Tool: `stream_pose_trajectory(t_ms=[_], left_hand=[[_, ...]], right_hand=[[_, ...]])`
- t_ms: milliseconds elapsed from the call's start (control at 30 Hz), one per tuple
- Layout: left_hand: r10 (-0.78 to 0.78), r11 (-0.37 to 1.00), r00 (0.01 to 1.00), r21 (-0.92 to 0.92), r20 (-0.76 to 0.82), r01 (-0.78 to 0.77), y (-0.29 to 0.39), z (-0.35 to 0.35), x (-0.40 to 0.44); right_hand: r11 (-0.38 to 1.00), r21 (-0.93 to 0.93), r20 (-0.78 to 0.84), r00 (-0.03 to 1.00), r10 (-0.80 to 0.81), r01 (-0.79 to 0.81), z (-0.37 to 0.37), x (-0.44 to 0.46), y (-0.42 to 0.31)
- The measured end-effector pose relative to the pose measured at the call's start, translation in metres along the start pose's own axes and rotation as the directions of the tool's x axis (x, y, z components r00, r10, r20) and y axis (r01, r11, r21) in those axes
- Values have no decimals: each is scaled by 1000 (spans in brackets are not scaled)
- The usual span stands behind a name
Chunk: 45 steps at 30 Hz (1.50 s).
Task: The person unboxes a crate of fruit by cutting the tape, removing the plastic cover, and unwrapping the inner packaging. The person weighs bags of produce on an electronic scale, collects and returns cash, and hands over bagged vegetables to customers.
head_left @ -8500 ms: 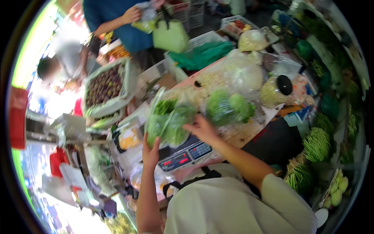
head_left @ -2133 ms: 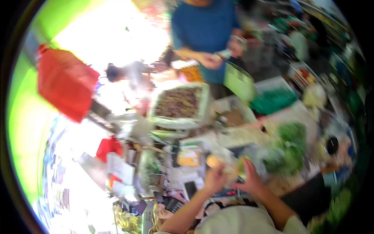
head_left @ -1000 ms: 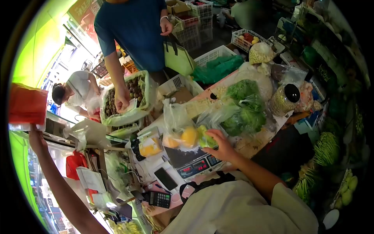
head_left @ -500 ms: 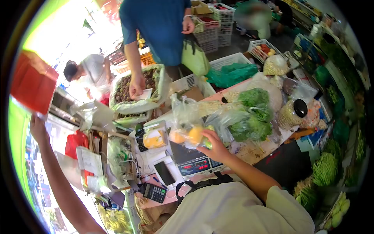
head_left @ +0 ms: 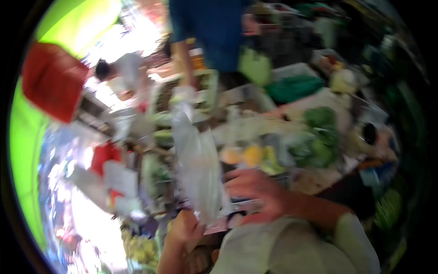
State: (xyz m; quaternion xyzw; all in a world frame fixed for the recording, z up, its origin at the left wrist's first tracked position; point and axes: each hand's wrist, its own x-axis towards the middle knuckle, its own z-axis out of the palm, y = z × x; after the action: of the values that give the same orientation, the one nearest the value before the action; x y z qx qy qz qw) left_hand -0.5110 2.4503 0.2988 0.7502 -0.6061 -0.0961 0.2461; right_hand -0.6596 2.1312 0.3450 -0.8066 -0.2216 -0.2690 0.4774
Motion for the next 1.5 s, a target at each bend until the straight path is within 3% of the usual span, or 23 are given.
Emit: stream_pose_trajectory(t_ms=[67,133,167,200,233,300,333,367,400,433,600,633,667,700,767,867,1000,1133,1267,1333,1400,1467,1500], left_hand=[[-9,984,998,-177,-59,-2,33,-4,22],[-283,882,952,-357,121,307,49,-32,19],[-354,859,929,-356,105,367,67,-47,26],[-555,767,751,-129,358,628,59,-62,13],[-564,775,772,-135,292,617,32,-68,-7],[-607,757,763,-131,220,640,26,-63,-24],[-644,684,762,-393,71,615,32,-51,-26],[-694,591,717,-625,-72,510,34,-40,-28],[-681,561,730,-680,-56,472,20,-29,-39],[-719,529,693,-687,-52,498,19,-24,-36],[-756,504,651,-696,-69,512,-18,-13,-11],[-736,641,652,-494,-182,587,-37,-8,-11],[-691,722,662,-258,-289,642,-55,-6,-13],[-697,716,649,-250,-303,652,-69,-6,-18],[-629,661,602,68,-491,747,-93,-1,-28],[-385,636,607,277,-695,720,-114,21,-46],[-675,604,622,187,-397,775,-126,85,-46],[-901,431,433,55,-19,901,-169,145,-61],[-845,530,507,142,174,836,-175,143,-56],[-884,437,467,316,-21,842,-114,96,-14],[-780,544,604,297,-168,785,-97,93,6],[-685,723,653,-196,-324,662,-85,97,27],[-689,720,645,-203,-331,664,-76,101,35]], right_hand=[[972,27,127,964,-235,233,36,31,-3],[1000,-9,474,881,7,-3,68,21,15],[1000,-19,471,882,21,-13,55,15,15],[959,16,590,777,219,-282,42,15,16],[847,-5,701,602,382,-532,42,28,25],[767,50,627,618,474,-639,2,16,30],[653,281,469,694,546,-704,-9,-15,36],[518,510,304,707,639,-687,-18,-46,48],[295,877,195,842,504,-380,-25,-63,62],[-35,999,1,904,427,15,-28,-72,70],[55,907,303,739,601,-417,-11,-81,40],[315,578,478,625,617,-753,-15,-69,29],[509,85,570,461,680,-857,-15,-60,25],[522,91,582,470,663,-848,-5,-73,40],[323,520,196,478,856,-791,15,-119,87],[393,495,-200,338,920,-775,-8,-132,120],[527,354,-584,257,770,-773,-31,-151,164],[590,326,-545,364,755,-738,-30,-100,182],[794,162,-647,545,533,-585,-44,-4,180],[744,223,-565,538,625,-630,-41,34,206],[626,301,-371,516,772,-719,-32,82,236],[559,305,-233,509,829,-771,-10,125,239],[449,452,-189,409,893,-771,4,148,238]])
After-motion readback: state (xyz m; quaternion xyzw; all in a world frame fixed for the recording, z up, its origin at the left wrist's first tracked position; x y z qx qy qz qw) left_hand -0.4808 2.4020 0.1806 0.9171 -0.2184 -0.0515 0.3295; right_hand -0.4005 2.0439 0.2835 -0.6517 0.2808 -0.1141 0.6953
